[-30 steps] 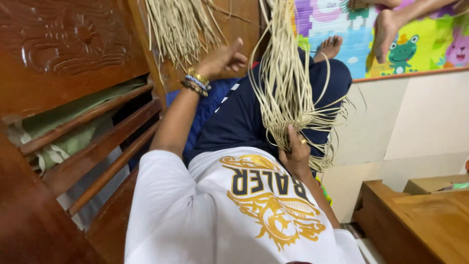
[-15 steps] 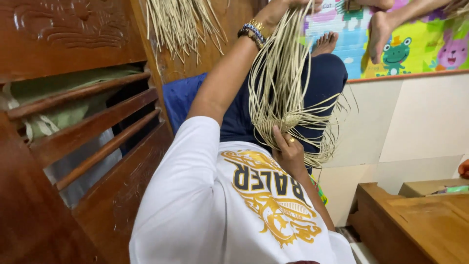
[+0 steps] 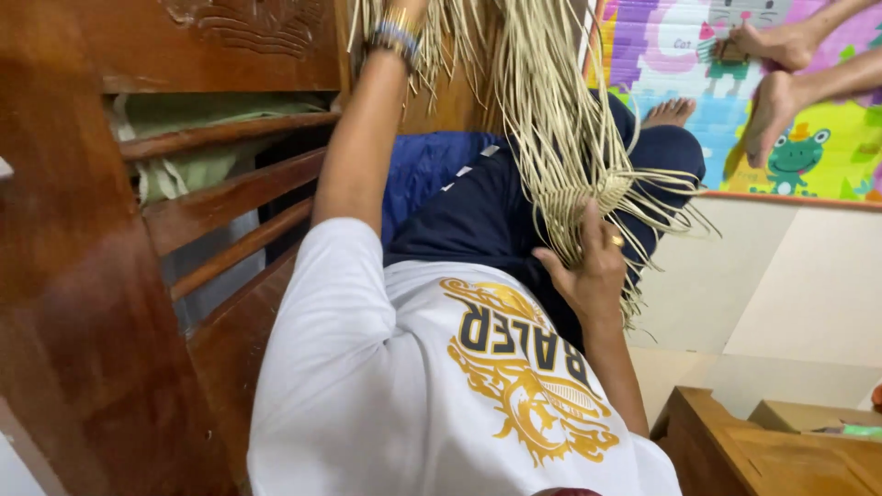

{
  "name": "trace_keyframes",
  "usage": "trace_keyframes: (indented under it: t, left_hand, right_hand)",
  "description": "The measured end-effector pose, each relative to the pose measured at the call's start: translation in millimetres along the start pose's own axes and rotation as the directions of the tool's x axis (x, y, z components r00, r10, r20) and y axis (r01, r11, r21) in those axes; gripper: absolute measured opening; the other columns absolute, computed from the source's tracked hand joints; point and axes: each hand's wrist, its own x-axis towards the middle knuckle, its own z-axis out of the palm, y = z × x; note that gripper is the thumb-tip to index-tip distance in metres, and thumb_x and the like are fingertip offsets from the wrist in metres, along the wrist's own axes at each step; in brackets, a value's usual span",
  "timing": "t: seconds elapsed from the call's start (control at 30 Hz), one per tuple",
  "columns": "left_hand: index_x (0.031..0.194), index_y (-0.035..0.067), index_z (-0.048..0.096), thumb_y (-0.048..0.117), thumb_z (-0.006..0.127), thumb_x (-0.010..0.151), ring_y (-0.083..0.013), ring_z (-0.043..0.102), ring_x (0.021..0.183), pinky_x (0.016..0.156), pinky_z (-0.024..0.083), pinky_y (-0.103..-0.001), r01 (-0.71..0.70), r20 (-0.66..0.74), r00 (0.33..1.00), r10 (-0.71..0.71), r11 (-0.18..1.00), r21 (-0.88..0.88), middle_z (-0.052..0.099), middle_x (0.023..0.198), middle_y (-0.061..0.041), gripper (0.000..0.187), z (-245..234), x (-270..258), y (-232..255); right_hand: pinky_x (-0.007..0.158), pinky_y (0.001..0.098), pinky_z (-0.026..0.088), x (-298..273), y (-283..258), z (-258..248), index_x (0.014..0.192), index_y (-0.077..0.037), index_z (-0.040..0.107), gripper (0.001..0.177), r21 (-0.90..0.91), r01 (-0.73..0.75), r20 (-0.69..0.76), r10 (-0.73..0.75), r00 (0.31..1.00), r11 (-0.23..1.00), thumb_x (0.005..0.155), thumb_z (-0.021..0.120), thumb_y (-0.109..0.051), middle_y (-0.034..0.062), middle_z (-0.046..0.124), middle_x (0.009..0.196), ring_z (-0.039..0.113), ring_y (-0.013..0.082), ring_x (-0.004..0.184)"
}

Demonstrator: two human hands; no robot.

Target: Weaving long strands of dried straw or grass into a pattern by hand.

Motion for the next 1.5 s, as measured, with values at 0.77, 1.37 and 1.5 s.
trace_keyframes:
  t: [0.77,1.37,1.5]
  left_hand:
    - [0.106,0.004,0.073,0.001,0.07,0.085,-0.0151,0.078,0.077,0.062,0.066,-0.017,0.023,-0.065,0.998,-0.013,0.988,0.154,0.078,0.098,-0.012,0.022,31.2,-42.9,-107.4]
    - [0.073,0.014,0.056,0.029,0.073,0.086,-0.014,0.045,0.06,0.059,0.048,-0.027,-0.139,-0.007,0.986,0.165,0.858,0.495,0.046,0.067,0.003,0.026,92.8,-27.9,-128.3]
    - [0.078,0.005,0.066,0.008,0.061,0.086,-0.0096,0.041,0.041,0.039,0.04,-0.026,-0.126,0.057,0.99,0.126,0.655,0.745,0.053,0.056,0.003,0.009,93.0,-27.1,-130.7]
  right_hand:
    - [0.081,0.0392,0.054,-67.0,28.0,-41.0,0.117,0.013,0.075,0.026,-0.051,-0.393,-0.155,0.382,0.911,0.918,0.091,0.073,0.013,0.0244,0.074,0.102,0.067,0.0323,0.086]
    - [0.073,0.0369,0.052,-80.4,41.4,-39.4,0.117,0.011,0.075,0.024,-0.042,-0.47,-0.15,0.46,0.875,0.882,0.093,0.071,0.012,0.0229,0.074,0.099,0.065,0.029,0.079]
    - [0.067,0.0351,0.05,-82.6,39.8,-39.3,0.118,0.009,0.076,0.024,-0.018,-0.514,-0.132,0.508,0.851,0.857,0.095,0.072,0.01,0.0205,0.072,0.094,0.063,0.0272,0.077]
